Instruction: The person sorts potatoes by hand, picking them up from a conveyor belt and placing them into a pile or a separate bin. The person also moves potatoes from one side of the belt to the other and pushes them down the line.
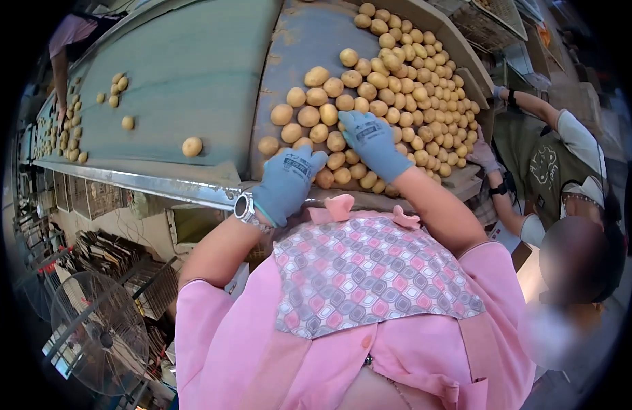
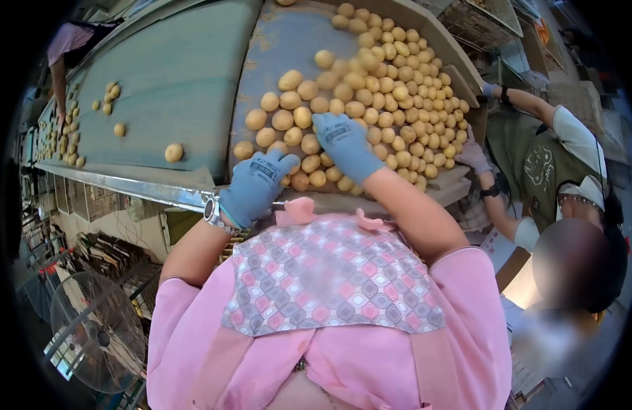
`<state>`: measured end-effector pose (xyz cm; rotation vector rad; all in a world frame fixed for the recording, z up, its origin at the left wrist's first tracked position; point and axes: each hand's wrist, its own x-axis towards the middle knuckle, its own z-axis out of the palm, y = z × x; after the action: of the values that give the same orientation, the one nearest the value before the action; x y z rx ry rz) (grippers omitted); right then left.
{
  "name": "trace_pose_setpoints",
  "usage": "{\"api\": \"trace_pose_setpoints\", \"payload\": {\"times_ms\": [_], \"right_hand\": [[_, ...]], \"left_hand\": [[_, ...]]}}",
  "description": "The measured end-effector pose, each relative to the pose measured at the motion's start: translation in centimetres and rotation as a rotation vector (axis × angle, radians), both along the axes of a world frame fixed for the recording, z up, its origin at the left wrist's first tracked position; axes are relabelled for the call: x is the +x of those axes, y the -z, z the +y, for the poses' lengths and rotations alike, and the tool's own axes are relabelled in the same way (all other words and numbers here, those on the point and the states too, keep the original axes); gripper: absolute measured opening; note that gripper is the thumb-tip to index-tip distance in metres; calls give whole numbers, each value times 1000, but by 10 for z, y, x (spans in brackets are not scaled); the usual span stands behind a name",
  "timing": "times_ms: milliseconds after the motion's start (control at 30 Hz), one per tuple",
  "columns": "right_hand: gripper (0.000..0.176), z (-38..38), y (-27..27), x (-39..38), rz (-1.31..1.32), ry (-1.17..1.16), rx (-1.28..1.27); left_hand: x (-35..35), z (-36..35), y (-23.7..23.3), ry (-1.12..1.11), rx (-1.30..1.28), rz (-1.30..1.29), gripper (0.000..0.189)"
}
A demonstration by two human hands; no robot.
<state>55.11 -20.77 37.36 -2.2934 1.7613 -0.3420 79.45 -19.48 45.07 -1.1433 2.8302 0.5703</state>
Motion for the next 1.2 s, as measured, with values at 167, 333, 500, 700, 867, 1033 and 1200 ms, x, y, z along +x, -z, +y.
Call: {"api": "trace_pose_setpoints", "payload": {"times_ms": [167,333,500,700,867,1033,1200], "right_hand": [[41,-1,-18,-14,-254,30,35],[41,5,-56,-59,-451,-100,546],[58,-138,-72,-175,-1045,191,-39],[53,-146,5,-154,89,28,15],[30,-98,-57,-25,543,-54,-466],[29,-36,-53,101,37,-720,-328],[38,-41,-51,122,-47,-700,-142]], "left_hand": [[2,-7,-6,72,84,-85,58],[21,-4,-25,-336,266,503,37],[74,8,-65,-1023,218,1271,23],[200,49,-20,-1345,94,1833,23],[203,92,9,-1454,6,1854,38],[195,92,47,-1554,-42,1889,40],[279,118,180,-1887,-153,1758,50]]}}
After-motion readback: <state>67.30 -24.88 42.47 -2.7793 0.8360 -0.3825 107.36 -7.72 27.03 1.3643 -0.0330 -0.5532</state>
